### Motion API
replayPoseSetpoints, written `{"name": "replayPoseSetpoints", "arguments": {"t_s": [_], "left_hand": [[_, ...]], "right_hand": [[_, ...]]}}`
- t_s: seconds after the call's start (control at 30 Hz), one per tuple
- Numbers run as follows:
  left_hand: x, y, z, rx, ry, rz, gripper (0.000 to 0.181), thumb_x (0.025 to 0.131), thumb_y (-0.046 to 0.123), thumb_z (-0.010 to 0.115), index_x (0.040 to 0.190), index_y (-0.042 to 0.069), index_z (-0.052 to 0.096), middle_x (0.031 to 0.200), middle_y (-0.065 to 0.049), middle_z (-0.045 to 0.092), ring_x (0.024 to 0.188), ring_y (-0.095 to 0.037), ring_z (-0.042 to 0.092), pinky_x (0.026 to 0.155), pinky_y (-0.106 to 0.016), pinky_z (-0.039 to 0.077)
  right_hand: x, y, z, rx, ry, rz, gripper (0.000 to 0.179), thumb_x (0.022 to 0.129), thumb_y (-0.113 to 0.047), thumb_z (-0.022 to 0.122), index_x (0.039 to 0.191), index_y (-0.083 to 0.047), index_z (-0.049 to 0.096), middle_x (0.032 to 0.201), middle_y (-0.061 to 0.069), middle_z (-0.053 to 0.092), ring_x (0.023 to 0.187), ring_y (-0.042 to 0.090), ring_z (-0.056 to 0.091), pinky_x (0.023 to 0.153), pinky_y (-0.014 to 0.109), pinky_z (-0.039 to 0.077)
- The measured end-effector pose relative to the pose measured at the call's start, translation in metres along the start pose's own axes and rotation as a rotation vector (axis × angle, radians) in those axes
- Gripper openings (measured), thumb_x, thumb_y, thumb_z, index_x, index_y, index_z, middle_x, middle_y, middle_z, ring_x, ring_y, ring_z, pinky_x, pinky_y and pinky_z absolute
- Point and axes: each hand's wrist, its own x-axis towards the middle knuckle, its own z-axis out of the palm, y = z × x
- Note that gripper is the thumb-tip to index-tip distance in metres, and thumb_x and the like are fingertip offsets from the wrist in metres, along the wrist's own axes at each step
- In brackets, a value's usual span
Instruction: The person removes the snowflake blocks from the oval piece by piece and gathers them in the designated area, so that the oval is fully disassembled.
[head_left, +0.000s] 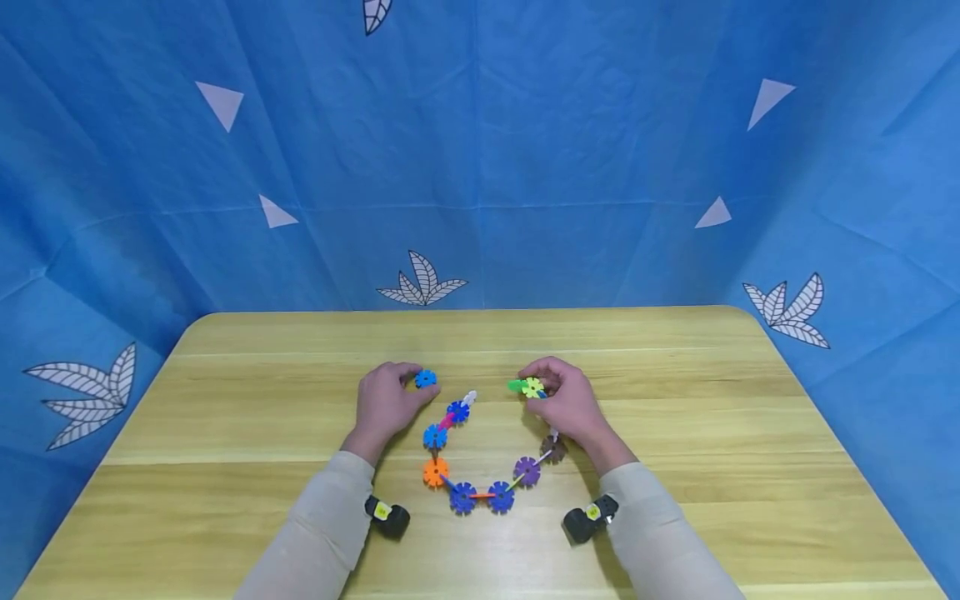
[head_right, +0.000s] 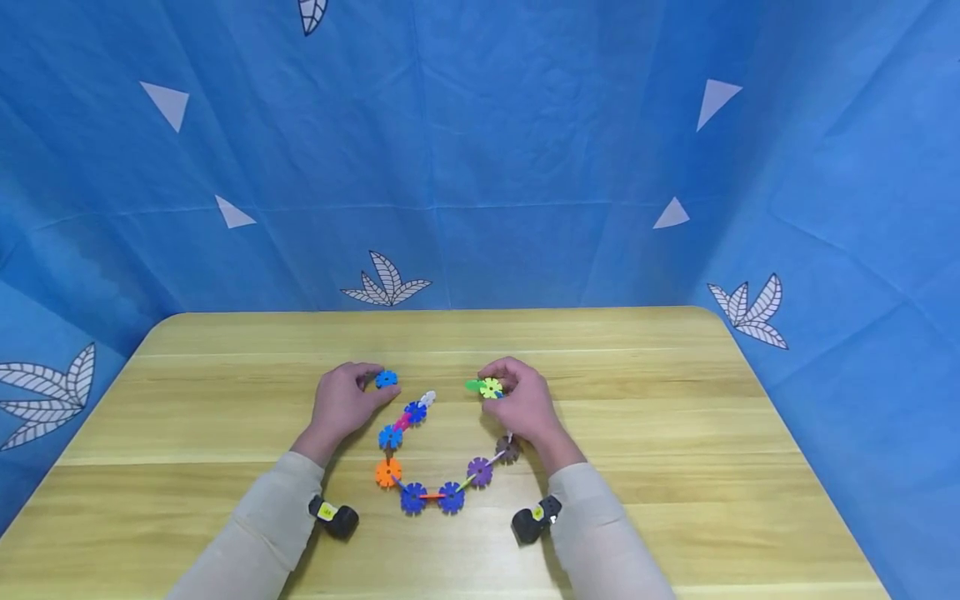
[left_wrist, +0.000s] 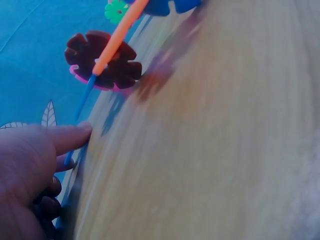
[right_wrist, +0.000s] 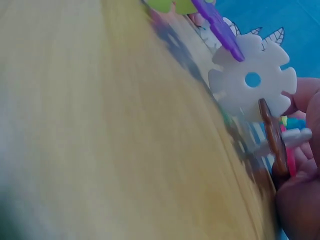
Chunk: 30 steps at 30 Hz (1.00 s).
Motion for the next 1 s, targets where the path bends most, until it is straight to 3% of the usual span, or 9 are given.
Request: {"name": "replayPoseSetpoints", "arguments": {"t_s": [0.17,0.4,0.53,0.73,0.93,1.0], "left_hand": [[-0.001,0.0,0.0,-0.003,0.005,-0.001,0.047,0.082,0.039,0.083,0.114,0.006,0.075,0.083,-0.003,0.063,0.076,-0.022,0.053,0.075,-0.041,0.044],[-0.001,0.002,0.0,-0.003,-0.01,-0.014,0.048,0.083,0.039,0.082,0.116,0.006,0.074,0.088,-0.005,0.065,0.079,-0.023,0.054,0.079,-0.042,0.043],[0.0,0.003,0.002,-0.03,-0.008,-0.035,0.047,0.082,0.037,0.083,0.116,0.006,0.073,0.085,-0.004,0.063,0.078,-0.023,0.053,0.078,-0.041,0.043],[0.0,0.009,0.007,-0.145,-0.003,-0.035,0.043,0.082,0.029,0.083,0.117,0.006,0.073,0.067,-0.002,0.051,0.063,-0.02,0.045,0.066,-0.037,0.042],[-0.003,0.025,0.009,-0.281,-0.027,0.034,0.038,0.086,0.023,0.079,0.119,0.005,0.071,0.06,0.0,0.042,0.054,-0.017,0.036,0.072,-0.037,0.046],[-0.005,0.032,0.009,-0.304,-0.047,0.064,0.037,0.088,0.023,0.078,0.119,0.005,0.071,0.061,0.0,0.041,0.054,-0.017,0.035,0.073,-0.038,0.046]], "right_hand": [[0.002,0.0,-0.001,0.094,0.022,0.031,0.036,0.076,0.01,0.077,0.107,0.0,0.063,0.09,0.006,0.067,0.07,0.013,0.047,0.063,0.022,0.043],[0.002,0.0,-0.001,0.064,0.013,0.022,0.036,0.076,-0.001,0.085,0.108,-0.002,0.068,0.094,0.007,0.072,0.084,0.019,0.067,0.071,0.028,0.054],[0.001,0.001,0.0,0.05,-0.001,0.007,0.036,0.076,-0.007,0.087,0.109,-0.007,0.072,0.099,0.007,0.072,0.091,0.022,0.069,0.075,0.034,0.056],[0.0,0.002,0.0,0.022,-0.01,-0.008,0.037,0.077,-0.003,0.084,0.112,-0.007,0.074,0.105,0.006,0.071,0.095,0.023,0.067,0.081,0.033,0.054],[0.001,0.003,0.001,0.032,-0.034,-0.016,0.037,0.08,0.004,0.077,0.116,0.0,0.071,0.106,0.013,0.07,0.096,0.026,0.065,0.077,0.029,0.054],[-0.003,-0.008,0.0,0.027,-0.043,-0.021,0.036,0.081,0.005,0.075,0.116,0.004,0.07,0.106,0.015,0.069,0.095,0.027,0.065,0.075,0.028,0.054]]}}
